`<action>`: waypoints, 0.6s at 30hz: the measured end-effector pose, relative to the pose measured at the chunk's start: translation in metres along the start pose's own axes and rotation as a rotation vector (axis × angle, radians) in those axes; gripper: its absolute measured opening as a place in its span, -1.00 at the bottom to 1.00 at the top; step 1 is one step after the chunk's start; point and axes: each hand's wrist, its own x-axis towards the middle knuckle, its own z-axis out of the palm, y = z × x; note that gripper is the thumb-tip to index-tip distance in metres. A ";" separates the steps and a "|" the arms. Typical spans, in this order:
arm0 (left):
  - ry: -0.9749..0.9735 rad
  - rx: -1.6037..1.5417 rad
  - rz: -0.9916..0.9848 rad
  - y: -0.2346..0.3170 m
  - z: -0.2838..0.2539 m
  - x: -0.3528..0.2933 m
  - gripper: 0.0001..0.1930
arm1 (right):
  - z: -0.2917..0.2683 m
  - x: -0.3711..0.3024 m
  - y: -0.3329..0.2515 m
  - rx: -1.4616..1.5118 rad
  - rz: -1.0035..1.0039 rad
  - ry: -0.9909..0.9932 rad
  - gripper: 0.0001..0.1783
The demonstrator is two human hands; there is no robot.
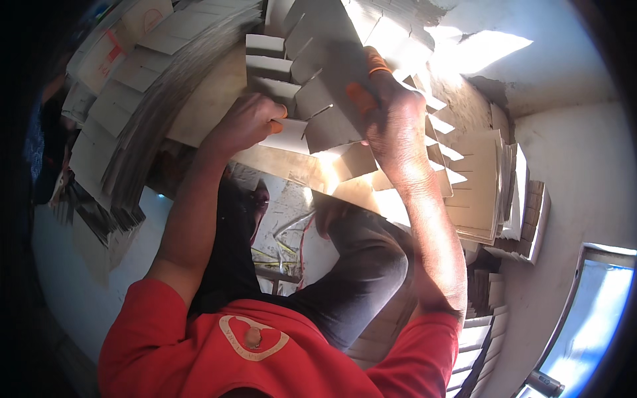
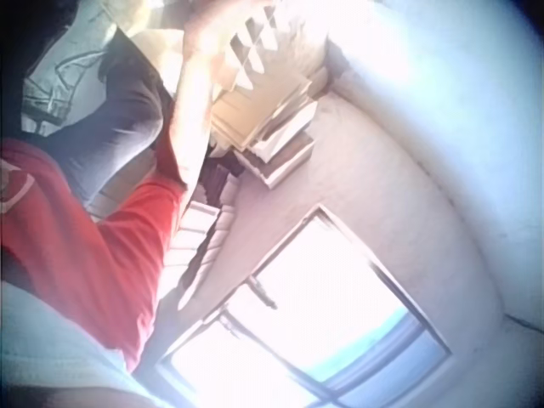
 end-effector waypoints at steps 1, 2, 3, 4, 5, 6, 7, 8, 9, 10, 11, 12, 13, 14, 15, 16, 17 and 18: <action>0.023 0.002 0.005 -0.001 0.001 -0.001 -0.92 | 0.000 0.001 -0.003 0.010 0.017 -0.016 -0.52; 0.045 0.005 0.011 -0.001 0.002 -0.001 -0.92 | -0.001 0.002 -0.005 0.021 0.035 -0.032 -0.51; 0.071 0.006 0.019 -0.002 0.001 0.000 -0.91 | -0.002 0.003 -0.006 0.028 0.051 -0.047 -0.51; 0.062 -0.002 0.015 -0.001 0.000 0.001 -0.92 | -0.001 0.002 -0.003 -0.016 -0.016 -0.007 -0.49; 0.053 -0.011 0.010 0.000 -0.001 0.001 -0.92 | 0.002 -0.001 0.003 -0.060 -0.083 0.033 -0.48; 0.043 -0.021 0.006 0.001 -0.001 0.001 -0.92 | 0.004 -0.003 0.007 -0.103 -0.149 0.073 -0.47; 0.022 -0.013 -0.002 0.001 -0.001 0.002 -0.93 | 0.005 -0.005 0.006 -0.094 -0.136 0.071 -0.46; 0.000 -0.006 -0.009 0.001 -0.001 0.003 -0.94 | 0.005 -0.008 0.005 -0.085 -0.123 0.069 -0.46; -0.026 0.003 -0.017 0.002 -0.002 0.003 -0.94 | 0.006 -0.010 0.004 -0.072 -0.107 0.068 -0.45; -0.018 -0.027 -0.023 0.003 -0.002 0.002 -0.93 | 0.007 -0.011 0.004 -0.033 -0.064 0.034 -0.46; -0.009 -0.058 -0.028 0.004 -0.003 0.002 -0.92 | 0.007 -0.009 0.001 -0.005 0.000 -0.021 -0.46; -0.001 -0.092 -0.031 0.004 -0.003 0.002 -0.90 | 0.006 -0.006 -0.004 0.019 0.065 -0.074 -0.46; -0.004 -0.085 -0.027 0.005 -0.004 0.002 -0.90 | 0.006 -0.004 -0.006 0.043 0.130 -0.127 -0.45; -0.006 -0.079 -0.024 0.005 -0.004 0.002 -0.90 | 0.009 -0.003 -0.001 0.054 0.073 -0.145 -0.45; -0.009 -0.071 -0.023 0.005 -0.005 0.002 -0.90 | 0.018 -0.001 0.009 0.067 0.013 -0.164 -0.46; 0.008 -0.085 -0.005 0.005 -0.004 0.003 -0.90 | 0.023 0.000 0.015 0.080 0.002 -0.184 -0.48; 0.026 -0.099 0.014 0.004 -0.001 0.003 -0.90 | 0.027 0.000 0.021 0.092 -0.009 -0.204 -0.50; 0.041 -0.112 0.029 0.003 0.000 0.004 -0.90 | 0.034 0.001 0.021 0.111 0.028 -0.230 -0.53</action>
